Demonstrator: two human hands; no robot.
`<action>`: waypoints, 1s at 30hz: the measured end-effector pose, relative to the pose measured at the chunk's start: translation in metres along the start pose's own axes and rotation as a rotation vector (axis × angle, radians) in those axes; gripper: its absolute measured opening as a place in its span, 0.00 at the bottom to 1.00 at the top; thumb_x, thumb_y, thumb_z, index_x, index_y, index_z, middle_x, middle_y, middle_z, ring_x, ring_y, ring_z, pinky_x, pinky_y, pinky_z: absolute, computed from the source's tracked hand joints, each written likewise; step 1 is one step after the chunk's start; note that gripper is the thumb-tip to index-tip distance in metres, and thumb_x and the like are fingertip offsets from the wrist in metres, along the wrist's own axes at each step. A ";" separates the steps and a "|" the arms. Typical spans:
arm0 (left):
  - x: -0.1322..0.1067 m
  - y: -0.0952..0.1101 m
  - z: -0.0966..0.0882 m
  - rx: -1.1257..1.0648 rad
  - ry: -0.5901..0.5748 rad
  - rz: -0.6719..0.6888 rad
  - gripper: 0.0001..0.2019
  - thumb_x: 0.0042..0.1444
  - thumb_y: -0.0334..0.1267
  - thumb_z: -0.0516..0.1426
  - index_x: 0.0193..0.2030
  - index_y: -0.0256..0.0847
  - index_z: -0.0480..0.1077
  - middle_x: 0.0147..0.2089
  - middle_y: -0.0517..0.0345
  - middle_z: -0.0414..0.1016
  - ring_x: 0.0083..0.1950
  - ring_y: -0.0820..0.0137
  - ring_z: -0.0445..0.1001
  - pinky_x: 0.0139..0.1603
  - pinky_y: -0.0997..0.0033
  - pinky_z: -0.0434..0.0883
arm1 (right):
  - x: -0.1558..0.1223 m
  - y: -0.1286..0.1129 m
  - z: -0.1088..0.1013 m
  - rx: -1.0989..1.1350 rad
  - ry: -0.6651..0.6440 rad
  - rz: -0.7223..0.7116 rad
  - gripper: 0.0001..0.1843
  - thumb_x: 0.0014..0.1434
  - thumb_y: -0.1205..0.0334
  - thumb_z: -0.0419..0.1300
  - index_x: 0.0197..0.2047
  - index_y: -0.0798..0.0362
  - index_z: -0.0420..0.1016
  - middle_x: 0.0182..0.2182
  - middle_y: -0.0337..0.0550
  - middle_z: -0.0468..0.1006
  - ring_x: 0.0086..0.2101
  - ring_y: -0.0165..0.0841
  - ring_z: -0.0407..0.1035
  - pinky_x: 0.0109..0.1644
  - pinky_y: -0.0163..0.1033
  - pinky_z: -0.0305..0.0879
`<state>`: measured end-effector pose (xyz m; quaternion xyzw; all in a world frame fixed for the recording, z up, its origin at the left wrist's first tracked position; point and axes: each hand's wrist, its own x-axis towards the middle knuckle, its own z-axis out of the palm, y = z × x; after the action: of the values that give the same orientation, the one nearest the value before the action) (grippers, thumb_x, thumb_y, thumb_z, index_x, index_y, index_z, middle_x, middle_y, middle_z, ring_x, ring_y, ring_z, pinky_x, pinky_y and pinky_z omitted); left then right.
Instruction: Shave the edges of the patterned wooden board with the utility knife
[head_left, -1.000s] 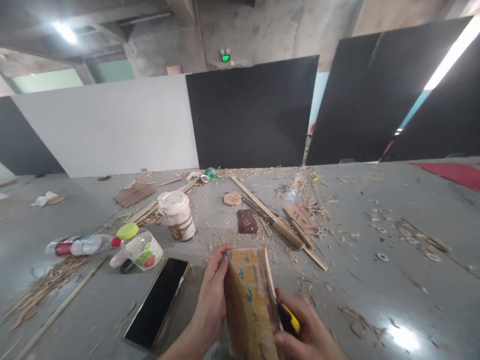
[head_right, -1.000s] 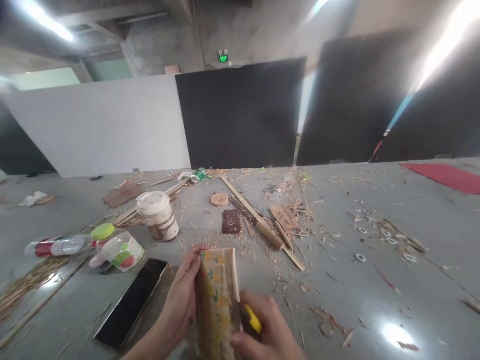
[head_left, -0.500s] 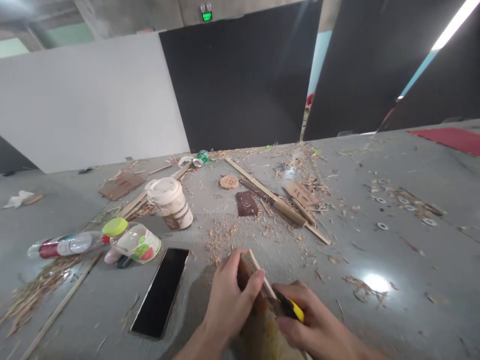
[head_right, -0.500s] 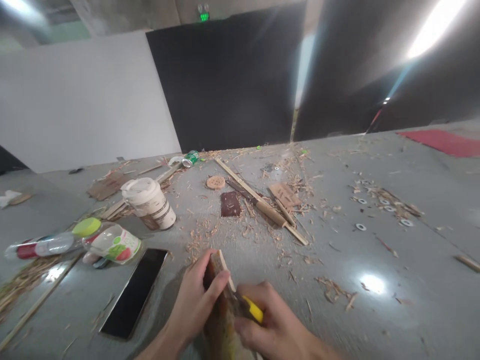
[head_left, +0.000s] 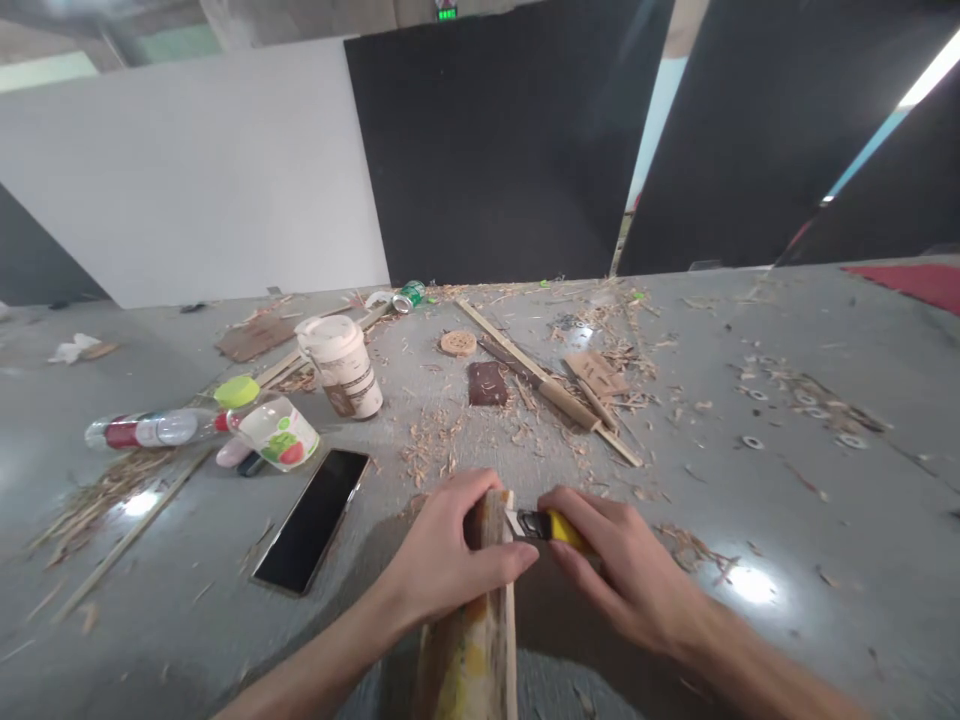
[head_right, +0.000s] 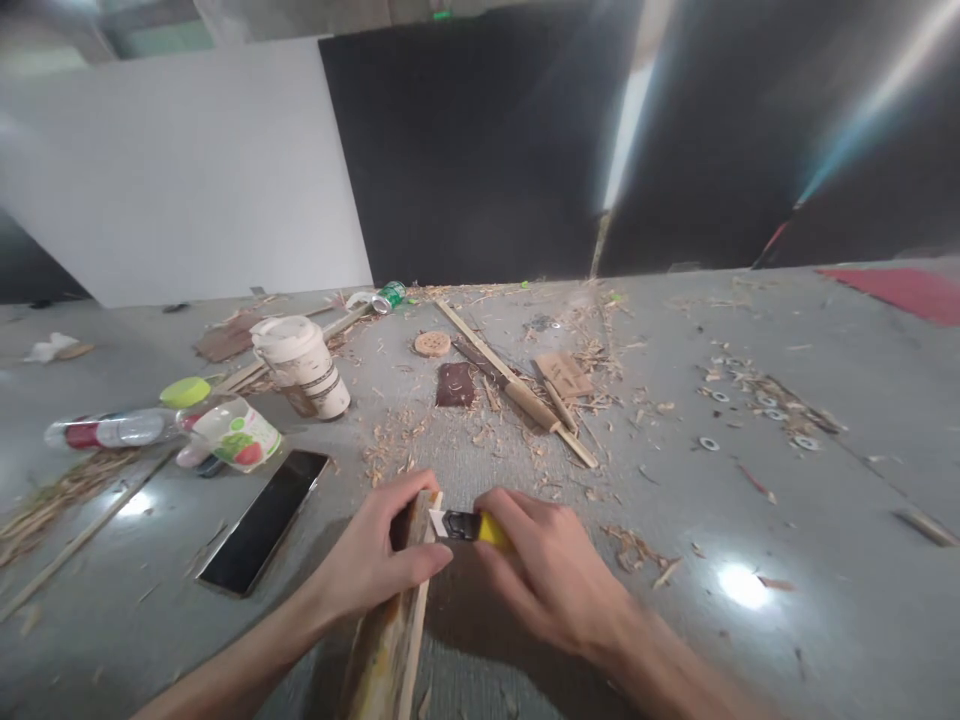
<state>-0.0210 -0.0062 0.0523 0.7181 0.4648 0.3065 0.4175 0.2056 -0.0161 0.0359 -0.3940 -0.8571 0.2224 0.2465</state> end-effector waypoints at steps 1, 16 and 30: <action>-0.002 0.002 0.000 0.017 0.021 0.001 0.16 0.49 0.46 0.62 0.31 0.41 0.59 0.31 0.62 0.61 0.35 0.69 0.59 0.35 0.69 0.53 | -0.001 -0.002 0.001 -0.013 0.003 -0.037 0.07 0.70 0.60 0.48 0.44 0.51 0.65 0.32 0.41 0.72 0.30 0.33 0.66 0.33 0.39 0.59; -0.016 0.013 -0.011 0.242 0.118 0.186 0.14 0.52 0.41 0.62 0.28 0.42 0.58 0.28 0.63 0.62 0.33 0.69 0.60 0.39 0.65 0.57 | -0.004 -0.010 0.006 -0.103 0.089 -0.216 0.17 0.70 0.64 0.50 0.61 0.54 0.64 0.43 0.51 0.79 0.39 0.38 0.75 0.38 0.41 0.70; -0.016 0.008 -0.008 0.284 0.122 0.211 0.14 0.56 0.42 0.60 0.29 0.41 0.58 0.28 0.63 0.64 0.32 0.69 0.61 0.40 0.65 0.57 | -0.002 -0.005 0.006 -0.151 0.177 -0.085 0.19 0.73 0.59 0.49 0.64 0.50 0.64 0.40 0.46 0.81 0.36 0.36 0.76 0.37 0.40 0.68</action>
<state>-0.0299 -0.0205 0.0623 0.7947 0.4500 0.3229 0.2485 0.2005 -0.0223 0.0339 -0.3928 -0.8623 0.1109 0.2999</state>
